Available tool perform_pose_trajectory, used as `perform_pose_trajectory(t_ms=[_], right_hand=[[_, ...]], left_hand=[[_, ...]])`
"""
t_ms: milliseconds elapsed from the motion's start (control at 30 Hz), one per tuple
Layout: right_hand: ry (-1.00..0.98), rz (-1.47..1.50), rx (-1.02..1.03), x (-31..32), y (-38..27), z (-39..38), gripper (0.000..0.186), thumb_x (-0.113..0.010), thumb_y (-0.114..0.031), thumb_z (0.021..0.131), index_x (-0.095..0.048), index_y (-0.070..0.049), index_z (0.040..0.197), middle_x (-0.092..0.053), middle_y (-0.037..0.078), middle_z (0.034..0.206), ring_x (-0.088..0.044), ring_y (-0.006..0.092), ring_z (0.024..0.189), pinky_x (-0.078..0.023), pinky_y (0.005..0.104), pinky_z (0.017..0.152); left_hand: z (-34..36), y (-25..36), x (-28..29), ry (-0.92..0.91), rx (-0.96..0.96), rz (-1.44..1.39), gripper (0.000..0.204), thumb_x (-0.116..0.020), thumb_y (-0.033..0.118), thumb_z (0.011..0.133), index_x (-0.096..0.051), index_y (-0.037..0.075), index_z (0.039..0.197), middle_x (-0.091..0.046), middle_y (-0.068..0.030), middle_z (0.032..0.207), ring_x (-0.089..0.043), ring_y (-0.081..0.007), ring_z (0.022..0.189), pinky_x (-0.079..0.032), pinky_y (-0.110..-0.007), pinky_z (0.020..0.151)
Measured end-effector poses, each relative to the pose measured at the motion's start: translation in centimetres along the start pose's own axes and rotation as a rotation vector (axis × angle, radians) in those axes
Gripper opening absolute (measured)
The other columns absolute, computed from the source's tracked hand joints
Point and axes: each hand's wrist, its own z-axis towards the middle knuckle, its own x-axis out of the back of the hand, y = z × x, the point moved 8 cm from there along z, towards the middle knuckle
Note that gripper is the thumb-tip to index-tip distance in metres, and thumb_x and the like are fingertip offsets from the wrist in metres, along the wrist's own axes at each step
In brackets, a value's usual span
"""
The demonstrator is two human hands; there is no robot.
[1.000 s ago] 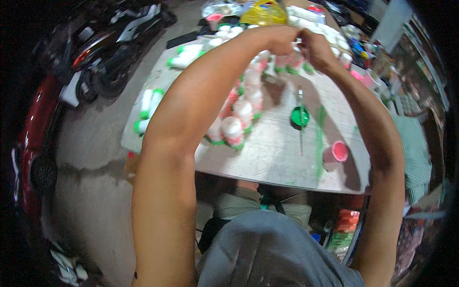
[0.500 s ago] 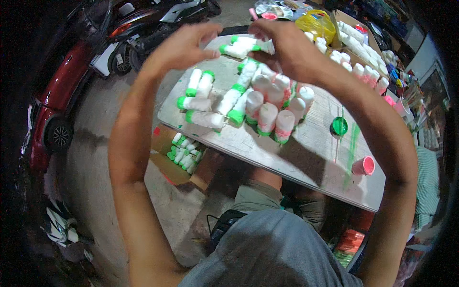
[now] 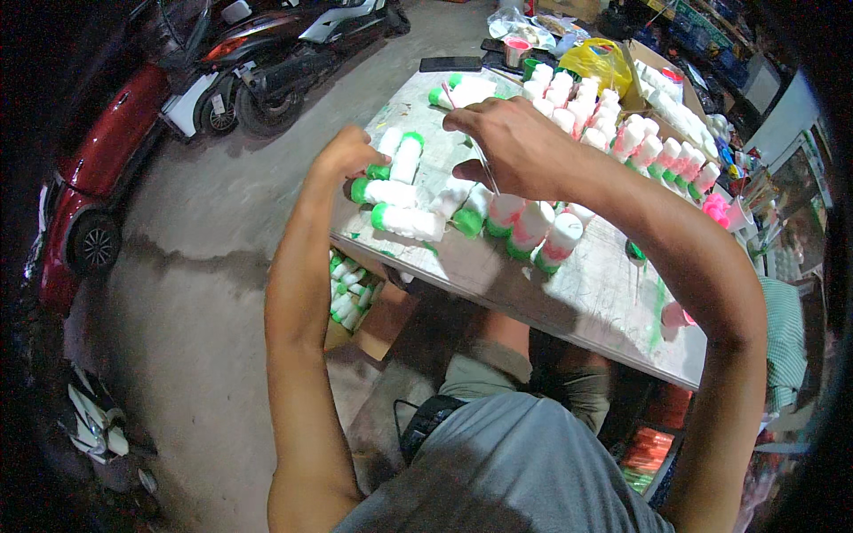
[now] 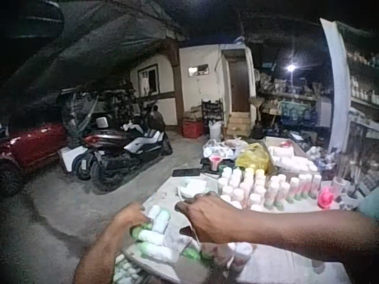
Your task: The person paints pink details onto small white foam objects that already have green bases. They use a small brush to apply pink paint from a container, rotating each object to cover different sides, and place finished pieces back on the table among many similar items.
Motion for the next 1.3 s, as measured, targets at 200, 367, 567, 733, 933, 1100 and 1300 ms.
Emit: perform_pose_trajectory(t_ms=[200,367,567,733,933,1100,1300], right_hand=[[0.068,0.025,-0.003,1.2,0.2,-1.7,0.049,-0.079,-0.018,0.083,-0.063,0.004,0.123,-0.070,0.026,0.108,-0.068,0.0450,0.100,-0.054,0.0514,0.088],[0.164,0.082,-0.018,5.3,-0.6,-5.1,0.048,-0.078,-0.020,0.084,-0.063,0.001,0.125,-0.072,0.024,0.106,-0.068,0.0443,0.101,-0.053,0.0516,0.090],[0.376,0.143,-0.054,9.0,-1.3,-11.9,0.068,-0.083,-0.026,0.081,-0.054,-0.004,0.138,-0.061,0.022,0.134,-0.058,0.0415,0.123,-0.047,0.0483,0.104],[0.459,0.235,-0.077,9.5,-4.5,-18.8,0.100,-0.089,-0.038,0.073,-0.038,-0.004,0.152,-0.046,0.024,0.152,-0.045,0.0428,0.139,-0.035,0.0503,0.116],[0.417,0.174,-0.254,7.6,-5.1,-29.0,0.099,-0.089,-0.031,0.071,-0.038,-0.002,0.151,-0.045,0.024,0.152,-0.047,0.0434,0.137,-0.036,0.0540,0.113],[0.407,0.325,-0.462,4.8,-5.0,-36.3,0.095,-0.087,-0.021,0.071,-0.039,-0.002,0.150,-0.047,0.025,0.149,-0.049,0.0441,0.134,-0.040,0.0530,0.110],[0.527,0.231,-0.422,4.0,-5.5,-40.1,0.100,-0.092,-0.019,0.063,-0.041,-0.006,0.148,-0.050,0.023,0.147,-0.051,0.0431,0.133,-0.039,0.0516,0.112]], left_hand=[[-0.5,-0.8,0.3,-0.077,0.075,-0.259,0.063,-0.080,0.017,0.086,-0.055,-0.014,0.135,-0.069,-0.0227,0.111,-0.070,-0.0253,0.084,-0.058,-0.039,0.067],[-2.1,-3.5,3.3,-0.173,-0.071,-0.807,0.057,-0.070,0.008,0.094,-0.048,-0.009,0.143,-0.066,-0.0196,0.128,-0.068,-0.0255,0.107,-0.058,-0.041,0.086],[-13.2,11.1,2.6,-0.285,-0.563,-1.247,0.056,-0.068,0.010,0.097,-0.047,-0.008,0.146,-0.062,-0.0205,0.136,-0.065,-0.0277,0.120,-0.054,-0.042,0.103],[-21.6,19.7,-9.4,-0.438,-0.533,-1.560,0.061,-0.070,0.007,0.094,-0.045,-0.006,0.148,-0.057,-0.0178,0.144,-0.056,-0.0285,0.132,-0.045,-0.046,0.113],[-28.0,27.3,-20.6,-0.924,-0.459,-1.646,0.073,-0.073,0.010,0.093,-0.036,-0.001,0.155,-0.053,-0.0123,0.147,-0.053,-0.0249,0.135,-0.041,-0.044,0.115],[-31.4,30.2,-25.5,-0.925,-0.442,-1.436,0.077,-0.072,0.003,0.092,-0.029,-0.002,0.156,-0.045,-0.0081,0.149,-0.048,-0.0216,0.136,-0.038,-0.041,0.116],[-33.5,32.4,-26.4,-0.765,-0.531,-1.110,0.093,-0.075,-0.003,0.088,-0.018,0.004,0.161,-0.046,-0.0125,0.139,-0.053,-0.0176,0.123,-0.053,-0.033,0.096]])
